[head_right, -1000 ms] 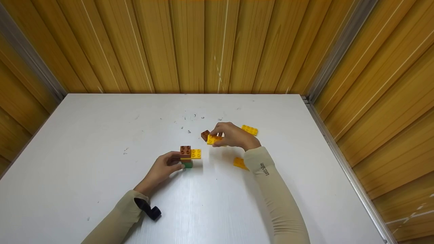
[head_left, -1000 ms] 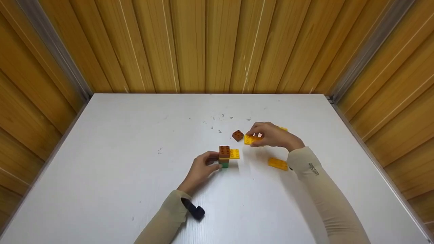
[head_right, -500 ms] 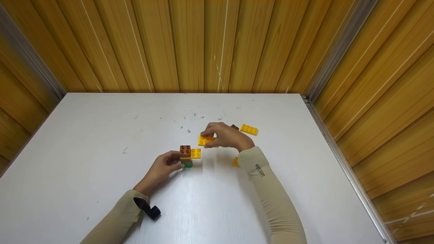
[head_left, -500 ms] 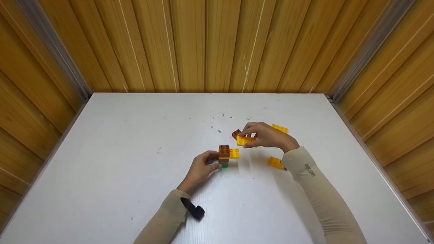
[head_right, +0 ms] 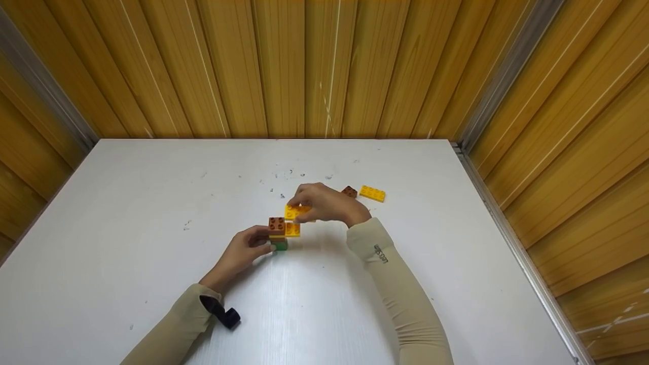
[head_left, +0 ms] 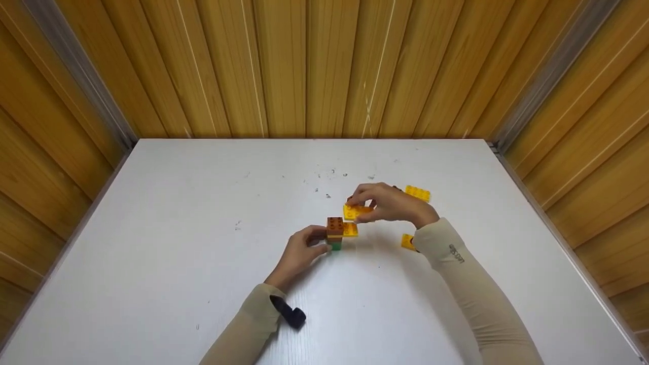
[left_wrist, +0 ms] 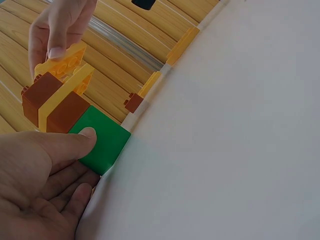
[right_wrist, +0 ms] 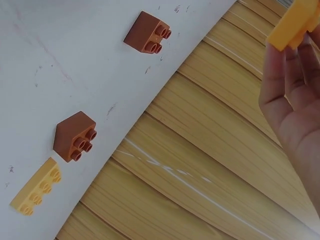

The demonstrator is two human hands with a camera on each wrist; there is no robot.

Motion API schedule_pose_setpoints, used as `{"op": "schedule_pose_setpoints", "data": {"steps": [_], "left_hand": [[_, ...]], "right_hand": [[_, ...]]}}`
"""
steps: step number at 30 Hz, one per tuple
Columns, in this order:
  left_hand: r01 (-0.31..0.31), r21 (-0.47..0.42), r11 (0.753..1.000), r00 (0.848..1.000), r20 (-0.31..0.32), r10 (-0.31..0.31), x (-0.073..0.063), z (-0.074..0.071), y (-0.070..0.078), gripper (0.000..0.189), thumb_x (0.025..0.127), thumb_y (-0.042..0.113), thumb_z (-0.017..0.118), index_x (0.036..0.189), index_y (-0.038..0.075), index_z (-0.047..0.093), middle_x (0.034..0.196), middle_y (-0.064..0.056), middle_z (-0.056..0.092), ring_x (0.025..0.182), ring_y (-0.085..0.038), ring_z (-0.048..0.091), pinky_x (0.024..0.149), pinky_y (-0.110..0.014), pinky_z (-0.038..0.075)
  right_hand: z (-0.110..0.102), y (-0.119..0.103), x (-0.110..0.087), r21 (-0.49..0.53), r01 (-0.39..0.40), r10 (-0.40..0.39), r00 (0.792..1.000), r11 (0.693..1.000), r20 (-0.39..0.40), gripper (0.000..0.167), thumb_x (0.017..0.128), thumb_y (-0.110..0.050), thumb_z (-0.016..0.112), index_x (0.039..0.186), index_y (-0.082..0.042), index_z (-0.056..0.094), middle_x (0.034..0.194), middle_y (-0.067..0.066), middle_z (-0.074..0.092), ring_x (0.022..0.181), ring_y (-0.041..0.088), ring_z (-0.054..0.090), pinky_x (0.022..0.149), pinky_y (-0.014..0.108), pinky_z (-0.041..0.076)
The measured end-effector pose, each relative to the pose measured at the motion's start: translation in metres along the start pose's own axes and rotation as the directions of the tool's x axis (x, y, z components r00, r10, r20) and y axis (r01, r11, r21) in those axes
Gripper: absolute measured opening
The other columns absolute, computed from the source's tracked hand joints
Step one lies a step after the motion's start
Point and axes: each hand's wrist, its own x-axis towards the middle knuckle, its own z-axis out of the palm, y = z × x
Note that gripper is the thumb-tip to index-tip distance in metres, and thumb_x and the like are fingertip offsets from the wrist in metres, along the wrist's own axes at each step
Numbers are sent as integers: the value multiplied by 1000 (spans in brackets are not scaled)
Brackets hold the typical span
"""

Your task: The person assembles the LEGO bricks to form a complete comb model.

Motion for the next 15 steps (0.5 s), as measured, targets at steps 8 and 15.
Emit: {"op": "schedule_pose_setpoints", "data": {"steps": [8,15], "left_hand": [[-1,-1,1000,1000,1,1,-1,0,1,36,86,5,68,121,8,61,124,-9,63,117,-23,60,104,-36,48],[-7,-10,1000,1000,7,7,-1,-1,1,36,86,6,68,122,8,61,125,-10,63,117,-24,60,104,-37,49]], "right_hand": [[3,-6,5,8,22,-23,999,1000,22,35,86,-22,72,120,-13,68,109,0,64,100,18,61,89,36,57],[6,-10,9,16,65,-65,998,998,26,35,87,-19,72,120,-10,68,107,2,64,99,18,62,88,36,57]]}}
